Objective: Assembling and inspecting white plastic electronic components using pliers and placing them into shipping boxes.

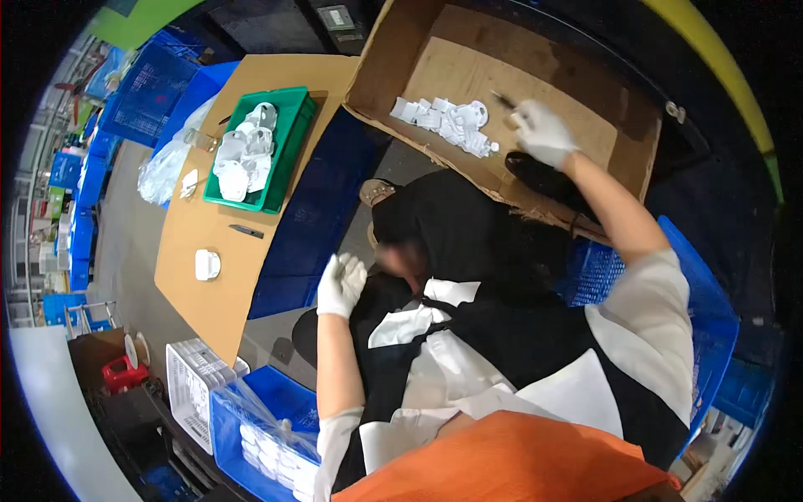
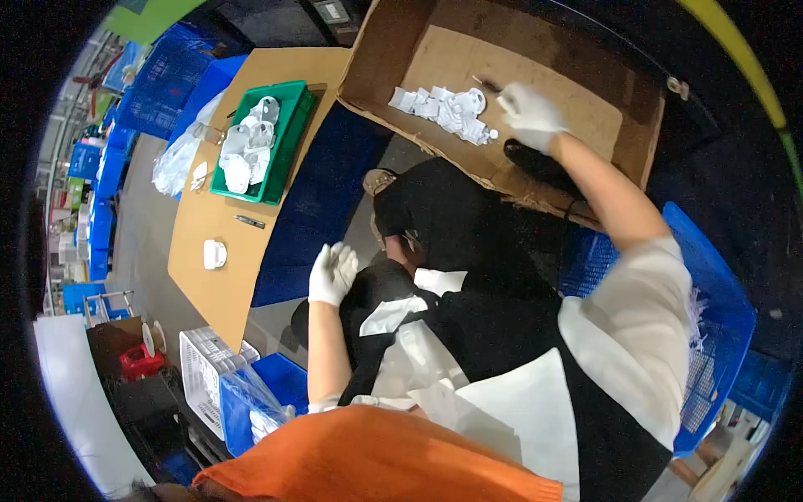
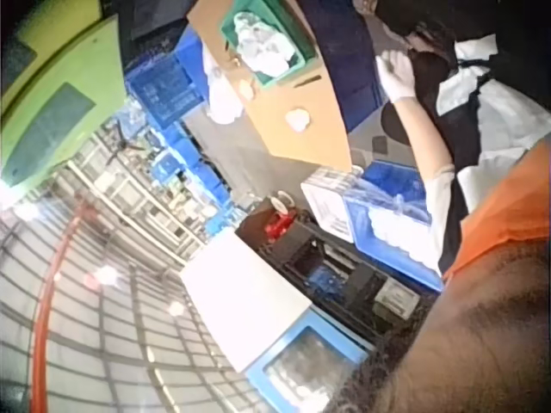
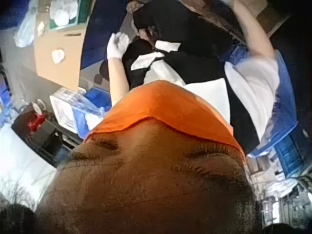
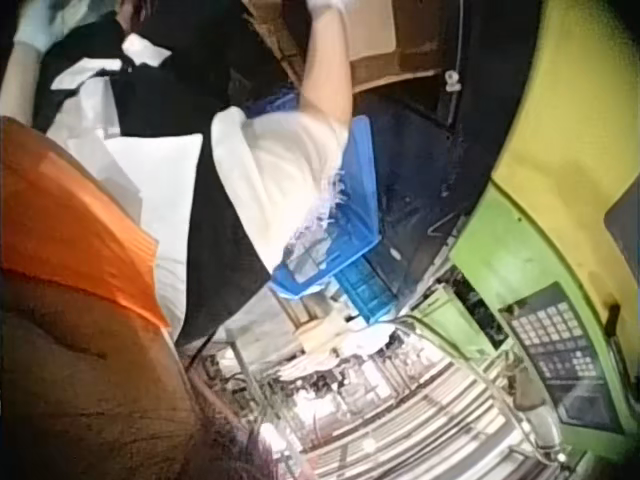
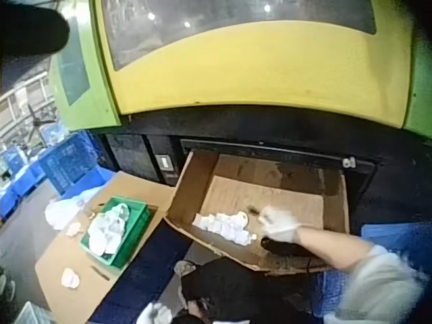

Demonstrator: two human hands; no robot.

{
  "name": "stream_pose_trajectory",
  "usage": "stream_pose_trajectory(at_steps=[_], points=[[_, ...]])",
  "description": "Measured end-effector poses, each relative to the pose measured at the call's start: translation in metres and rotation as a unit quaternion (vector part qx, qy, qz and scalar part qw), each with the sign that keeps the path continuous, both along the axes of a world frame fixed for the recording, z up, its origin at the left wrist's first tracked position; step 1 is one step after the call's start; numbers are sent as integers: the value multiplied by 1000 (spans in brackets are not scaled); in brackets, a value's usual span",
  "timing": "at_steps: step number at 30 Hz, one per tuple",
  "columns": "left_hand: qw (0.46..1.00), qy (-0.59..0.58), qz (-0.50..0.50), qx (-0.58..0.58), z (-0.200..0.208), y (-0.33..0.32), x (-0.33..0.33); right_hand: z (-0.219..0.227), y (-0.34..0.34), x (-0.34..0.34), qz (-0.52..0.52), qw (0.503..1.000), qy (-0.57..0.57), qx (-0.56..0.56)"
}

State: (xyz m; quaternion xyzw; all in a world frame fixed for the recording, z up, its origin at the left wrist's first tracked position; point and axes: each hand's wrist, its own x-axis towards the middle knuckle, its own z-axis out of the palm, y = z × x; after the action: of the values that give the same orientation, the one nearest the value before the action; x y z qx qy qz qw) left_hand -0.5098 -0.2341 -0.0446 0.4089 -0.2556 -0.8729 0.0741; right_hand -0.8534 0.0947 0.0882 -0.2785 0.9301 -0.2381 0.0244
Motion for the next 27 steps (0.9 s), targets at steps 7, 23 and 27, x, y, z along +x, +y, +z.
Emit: stream_pose_trajectory(at_steps=[7,23,27], points=[[995,-6,97,11,43,36,65,-227,-57,-147,-66,979,-179,-66],[993,101,-59,-14,49,75,-30,-59,-49,-32,80,976,154,-134],[932,108,-119,-324,80,109,-32,13,-52,46,109,839,-406,-346]])
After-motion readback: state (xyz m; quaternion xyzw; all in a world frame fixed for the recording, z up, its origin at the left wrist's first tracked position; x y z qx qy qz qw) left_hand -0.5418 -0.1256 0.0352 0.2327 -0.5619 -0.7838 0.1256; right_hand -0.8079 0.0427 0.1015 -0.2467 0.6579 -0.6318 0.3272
